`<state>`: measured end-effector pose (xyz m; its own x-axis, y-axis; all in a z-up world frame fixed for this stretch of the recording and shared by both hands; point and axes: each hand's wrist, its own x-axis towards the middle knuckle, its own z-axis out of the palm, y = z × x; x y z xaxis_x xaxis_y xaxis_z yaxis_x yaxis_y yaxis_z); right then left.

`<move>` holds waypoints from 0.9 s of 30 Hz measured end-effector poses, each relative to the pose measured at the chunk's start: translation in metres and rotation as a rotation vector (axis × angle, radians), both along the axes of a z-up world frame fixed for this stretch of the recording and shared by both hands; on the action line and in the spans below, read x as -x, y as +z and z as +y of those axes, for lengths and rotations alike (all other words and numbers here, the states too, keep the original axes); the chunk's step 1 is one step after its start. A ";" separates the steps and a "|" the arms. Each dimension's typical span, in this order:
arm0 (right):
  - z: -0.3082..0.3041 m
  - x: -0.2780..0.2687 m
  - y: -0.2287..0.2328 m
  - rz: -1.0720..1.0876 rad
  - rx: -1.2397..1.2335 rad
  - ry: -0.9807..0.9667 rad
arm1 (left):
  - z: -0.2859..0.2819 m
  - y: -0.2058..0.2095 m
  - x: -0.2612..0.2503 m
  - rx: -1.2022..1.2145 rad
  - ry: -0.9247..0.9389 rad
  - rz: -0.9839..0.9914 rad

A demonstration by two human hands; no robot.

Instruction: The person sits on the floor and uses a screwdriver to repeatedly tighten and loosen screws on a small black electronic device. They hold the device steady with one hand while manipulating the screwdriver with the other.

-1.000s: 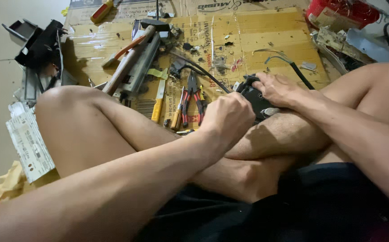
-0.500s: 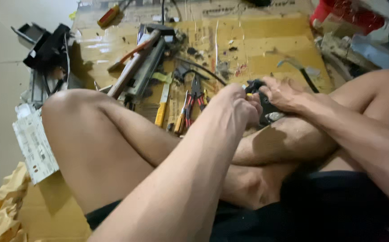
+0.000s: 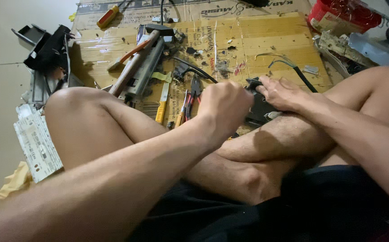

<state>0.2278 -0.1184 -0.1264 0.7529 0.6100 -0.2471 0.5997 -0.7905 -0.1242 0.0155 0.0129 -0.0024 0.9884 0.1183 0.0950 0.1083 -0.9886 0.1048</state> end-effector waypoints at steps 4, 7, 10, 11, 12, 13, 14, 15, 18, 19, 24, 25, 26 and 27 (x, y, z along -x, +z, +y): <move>-0.001 0.042 0.037 0.018 -0.014 0.018 | -0.026 -0.024 0.007 -0.374 -0.291 -0.208; 0.002 0.039 0.040 0.013 -0.037 0.046 | -0.038 -0.029 -0.010 -0.038 -0.149 -0.042; -0.004 0.025 0.016 0.032 -0.035 0.000 | -0.044 -0.012 0.004 0.402 0.163 0.149; -0.009 0.021 0.007 0.004 -0.026 -0.054 | -0.046 -0.003 0.012 0.559 0.348 0.248; -0.001 0.020 0.008 0.005 -0.021 -0.054 | -0.050 -0.006 0.013 0.564 0.348 0.250; 0.000 0.018 0.007 -0.062 0.007 -0.010 | -0.059 -0.010 0.011 0.812 0.514 0.272; -0.001 0.014 0.007 -0.128 0.035 0.034 | -0.068 -0.014 0.008 1.058 0.684 0.295; -0.004 0.022 0.018 -0.124 0.050 0.022 | -0.067 -0.031 -0.003 1.067 0.672 0.310; -0.009 0.029 0.034 -0.007 0.090 -0.020 | -0.063 -0.056 -0.033 1.286 0.783 0.256; -0.004 0.026 0.028 0.025 0.074 -0.053 | -0.058 -0.046 -0.036 1.791 0.902 0.194; -0.007 0.025 0.026 -0.040 0.044 0.020 | -0.003 -0.025 -0.030 2.878 1.050 0.320; -0.009 0.020 0.020 -0.028 0.081 -0.049 | -0.004 -0.031 -0.033 2.989 1.141 0.278; -0.010 0.015 0.014 -0.017 0.119 -0.117 | -0.005 -0.037 -0.037 3.097 1.238 0.232; -0.014 0.016 0.017 -0.018 0.122 -0.120 | -0.002 -0.027 -0.036 3.098 1.237 0.238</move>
<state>0.2118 -0.1327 -0.1098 0.8234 0.4818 -0.2997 0.5013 -0.8652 -0.0136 0.0515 0.0109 -0.0296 0.6383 -0.3300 -0.6955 0.0604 0.9221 -0.3821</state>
